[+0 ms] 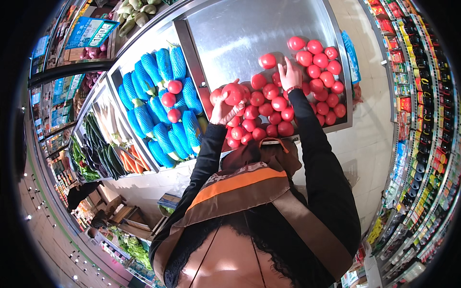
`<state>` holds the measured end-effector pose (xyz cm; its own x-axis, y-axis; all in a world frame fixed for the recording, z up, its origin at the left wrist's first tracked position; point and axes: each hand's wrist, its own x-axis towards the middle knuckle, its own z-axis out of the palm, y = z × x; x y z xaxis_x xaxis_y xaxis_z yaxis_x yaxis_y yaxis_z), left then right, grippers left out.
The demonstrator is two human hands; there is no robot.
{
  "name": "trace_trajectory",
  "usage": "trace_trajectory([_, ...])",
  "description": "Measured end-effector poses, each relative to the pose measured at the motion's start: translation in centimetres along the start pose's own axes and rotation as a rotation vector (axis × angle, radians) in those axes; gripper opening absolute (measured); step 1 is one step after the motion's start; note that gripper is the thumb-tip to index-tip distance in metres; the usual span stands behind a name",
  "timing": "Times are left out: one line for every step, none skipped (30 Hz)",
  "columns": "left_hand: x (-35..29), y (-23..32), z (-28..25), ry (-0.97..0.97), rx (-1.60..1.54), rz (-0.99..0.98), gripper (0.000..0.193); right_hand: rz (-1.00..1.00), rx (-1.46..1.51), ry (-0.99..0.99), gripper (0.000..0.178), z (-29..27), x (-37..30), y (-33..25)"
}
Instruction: The person walks through a grocery store, opens a refrigerated display, and places carrots into a plastic bag. They then move to the produce section, add more carrots and a daikon radish to the bag, and later arrange cucumbers and tomatoes on the display shelves.
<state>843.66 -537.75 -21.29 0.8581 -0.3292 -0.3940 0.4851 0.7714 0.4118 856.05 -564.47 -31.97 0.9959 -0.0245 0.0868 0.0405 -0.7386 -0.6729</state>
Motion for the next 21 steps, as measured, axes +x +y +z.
trace_trajectory([0.2, 0.1, 0.3, -0.019, -0.148, -0.032, 0.081, -0.114, -0.112, 0.024, 0.043, 0.0, -0.9, 0.5])
trace_trajectory([0.3, 0.1, 0.5, -0.071, -0.296, -0.053, 0.081, -0.173, -0.235, 0.084, 0.041, -0.1, -1.8, 1.0])
trace_trajectory([0.6, 0.1, 1.0, -0.112, -0.437, -0.076, 0.082, -0.167, -0.246, 0.065, 0.034, -0.3, -2.5, 1.4])
trace_trajectory([0.8, 0.1, 1.4, -0.106, -0.474, -0.081, 0.082, -0.179, -0.278, 0.077, 0.034, -0.6, -2.9, 1.9])
trace_trajectory([1.1, 0.1, 2.0, -0.091, -0.504, -0.09, 0.083, -0.17, -0.313, 0.073, 0.034, -0.8, -3.5, 2.3])
trace_trajectory([1.4, 0.1, 2.7, -0.08, -0.549, -0.095, 0.083, -0.12, -0.369, 0.001, 0.034, -1.2, -3.5, 2.7])
trace_trajectory([1.4, 0.0, 3.3, -0.094, -0.537, -0.093, 0.084, -0.1, -0.264, 0.01, 0.042, -1.5, -3.9, 2.9])
trace_trajectory([1.6, -0.1, 4.0, -0.066, -0.551, -0.096, 0.084, -0.137, -0.288, -0.035, 0.047, -1.8, -3.7, 3.2])
trace_trajectory([1.5, -0.3, 4.8, -0.034, -0.586, -0.099, 0.084, -0.14, -0.305, -0.083, 0.051, -2.0, -3.8, 3.2])
trace_trajectory([1.4, -0.5, 5.5, -0.018, -0.614, -0.107, 0.084, -0.08, -0.37, -0.165, 0.056, -2.1, -3.7, 3.2])
trace_trajectory([1.2, -0.6, 6.2, -0.076, -0.683, -0.132, 0.084, -0.041, -0.413, -0.258, 0.07, -2.3, -3.6, 3.2])
trace_trajectory([1.0, -0.7, 6.9, -0.101, -0.696, -0.121, 0.083, -0.066, -0.373, -0.22, 0.072, -2.2, -3.7, 3.0])
trace_trajectory([0.7, -0.7, 7.5, -0.126, -0.711, -0.108, 0.083, -0.054, -0.389, -0.219, 0.073, -2.3, -3.5, 2.9])
trace_trajectory([0.4, -0.8, 8.1, -0.15, -0.724, -0.093, 0.082, -0.027, -0.431, -0.246, 0.075, -2.2, -3.7, 2.6])
trace_trajectory([0.2, -0.7, 8.6, -0.175, -0.737, -0.076, 0.081, -0.001, -0.387, -0.251, 0.077, -2.2, -3.6, 2.4])
trace_trajectory([-0.1, -0.6, 9.1, -0.2, -0.75, -0.058, 0.081, -0.016, -0.379, -0.209, 0.076, -2.2, -3.7, 2.2])
trace_trajectory([-0.4, -0.5, 9.6, -0.202, -0.748, -0.052, 0.08, -0.006, -0.392, -0.22, 0.076, -2.1, -3.8, 1.9])
trace_trajectory([-0.7, -0.3, 10.0, -0.18, -0.54, 0.005, 0.078, 0.008, -0.392, -0.257, 0.075, -2.2, -3.6, 1.9])
trace_trajectory([-1.2, -0.1, 10.3, -0.131, -0.317, 0.049, 0.077, 0.003, -0.379, -0.236, 0.076, -2.1, -3.9, 1.6])
trace_trajectory([-1.5, 0.2, 10.6, -0.062, -0.11, 0.113, 0.076, 0.002, -0.352, -0.24, 0.077, -2.3, -3.6, 1.6])
trace_trajectory([-2.0, 0.2, 11.0, 0.228, 0.287, 0.266, 0.075, 0.017, -0.331, -0.231, 0.077, -2.3, -3.7, 1.4])
